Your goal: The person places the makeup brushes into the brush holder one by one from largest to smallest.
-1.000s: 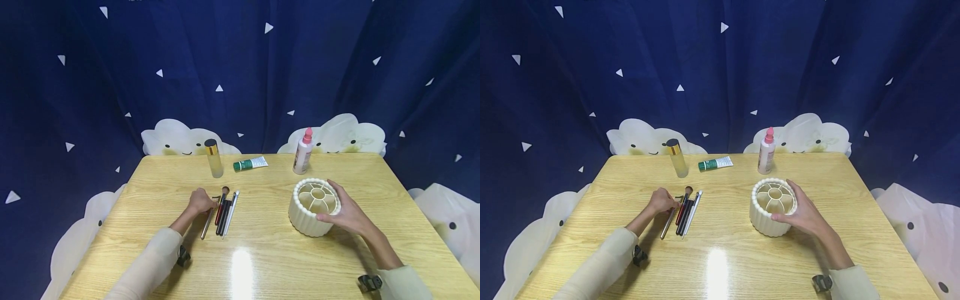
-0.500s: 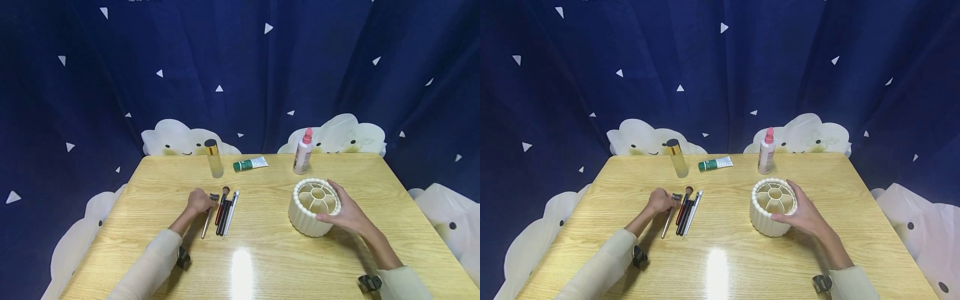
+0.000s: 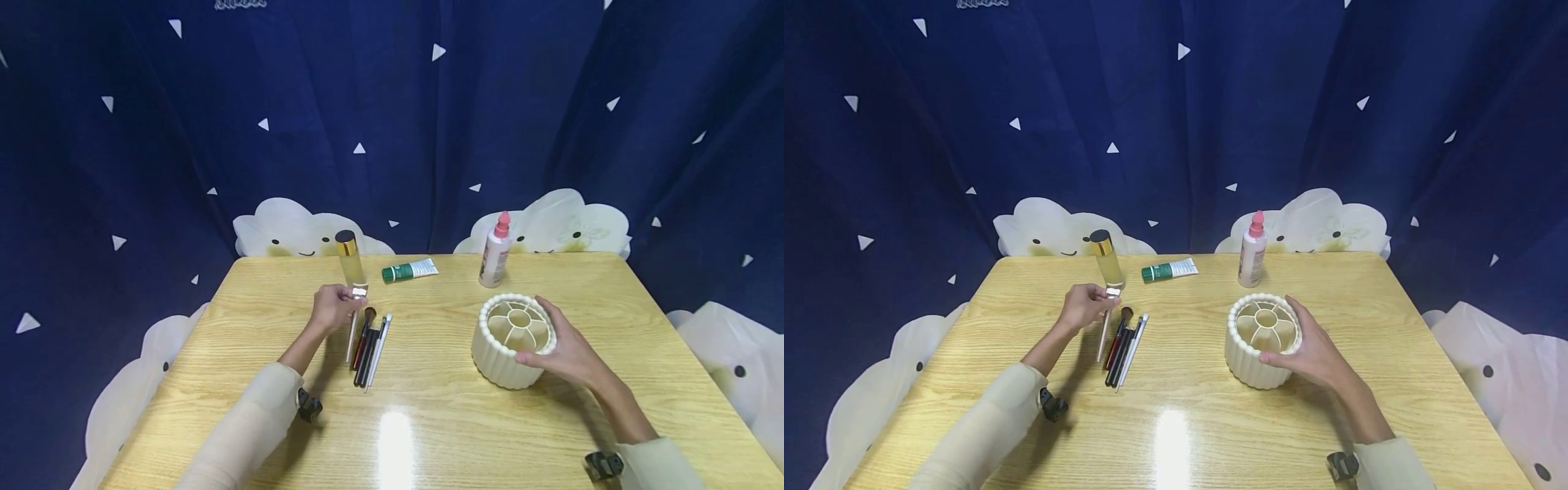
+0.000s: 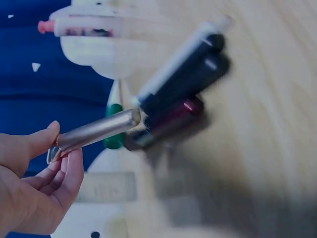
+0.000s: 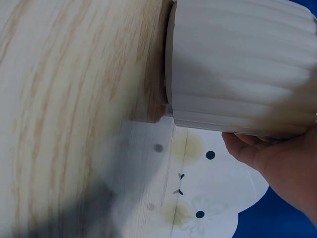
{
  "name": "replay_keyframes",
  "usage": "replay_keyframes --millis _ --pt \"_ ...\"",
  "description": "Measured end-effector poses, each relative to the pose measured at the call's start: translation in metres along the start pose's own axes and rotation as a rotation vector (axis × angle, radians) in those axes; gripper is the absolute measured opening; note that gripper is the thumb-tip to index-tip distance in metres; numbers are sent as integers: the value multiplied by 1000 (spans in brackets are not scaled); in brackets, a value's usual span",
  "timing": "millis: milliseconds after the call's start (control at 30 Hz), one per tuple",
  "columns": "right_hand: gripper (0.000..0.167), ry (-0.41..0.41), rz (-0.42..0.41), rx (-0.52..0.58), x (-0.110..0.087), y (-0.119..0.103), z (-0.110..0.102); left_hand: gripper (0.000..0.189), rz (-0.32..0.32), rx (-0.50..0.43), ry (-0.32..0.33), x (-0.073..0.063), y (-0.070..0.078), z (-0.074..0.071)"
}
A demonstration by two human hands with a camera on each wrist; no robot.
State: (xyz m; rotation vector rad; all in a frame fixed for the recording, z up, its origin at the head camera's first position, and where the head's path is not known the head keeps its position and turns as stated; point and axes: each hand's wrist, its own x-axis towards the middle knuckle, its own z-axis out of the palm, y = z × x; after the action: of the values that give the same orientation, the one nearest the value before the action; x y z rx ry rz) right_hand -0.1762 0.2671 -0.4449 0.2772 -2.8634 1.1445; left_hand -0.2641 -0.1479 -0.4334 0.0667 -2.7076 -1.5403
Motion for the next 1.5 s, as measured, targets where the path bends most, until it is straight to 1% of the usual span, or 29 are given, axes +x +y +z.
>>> replay_keyframes --millis 100,333,467,633,800,1000,1100,1233,1400,1500 --pt "116 2 4 -2 0 0 0 21 15 -68 -2 2 15 7" --pt "116 -3 12 11 -1 1 1 19 82 -191 -25 5 50 26" --pt "115 2 5 12 -1 1 1 18 113 -231 -41 8 70 36" --pt "115 8 3 25 -1 2 1 18 158 -269 -62 12 98 49" --pt "114 14 5 26 -1 2 2 18 199 -310 -58 14 122 65" --pt "114 13 5 29 0 2 2 19 246 -389 -51 13 142 87" --pt "114 15 1 30 0 2 2 19 260 -464 -53 12 150 97" --pt "113 14 -2 28 -1 2 2 20 294 -582 -54 8 160 110" --pt "113 9 0 36 -1 2 1 19 314 -717 -96 3 169 125" --pt "113 6 -3 39 -1 2 1 19 318 -755 -124 -2 170 132"
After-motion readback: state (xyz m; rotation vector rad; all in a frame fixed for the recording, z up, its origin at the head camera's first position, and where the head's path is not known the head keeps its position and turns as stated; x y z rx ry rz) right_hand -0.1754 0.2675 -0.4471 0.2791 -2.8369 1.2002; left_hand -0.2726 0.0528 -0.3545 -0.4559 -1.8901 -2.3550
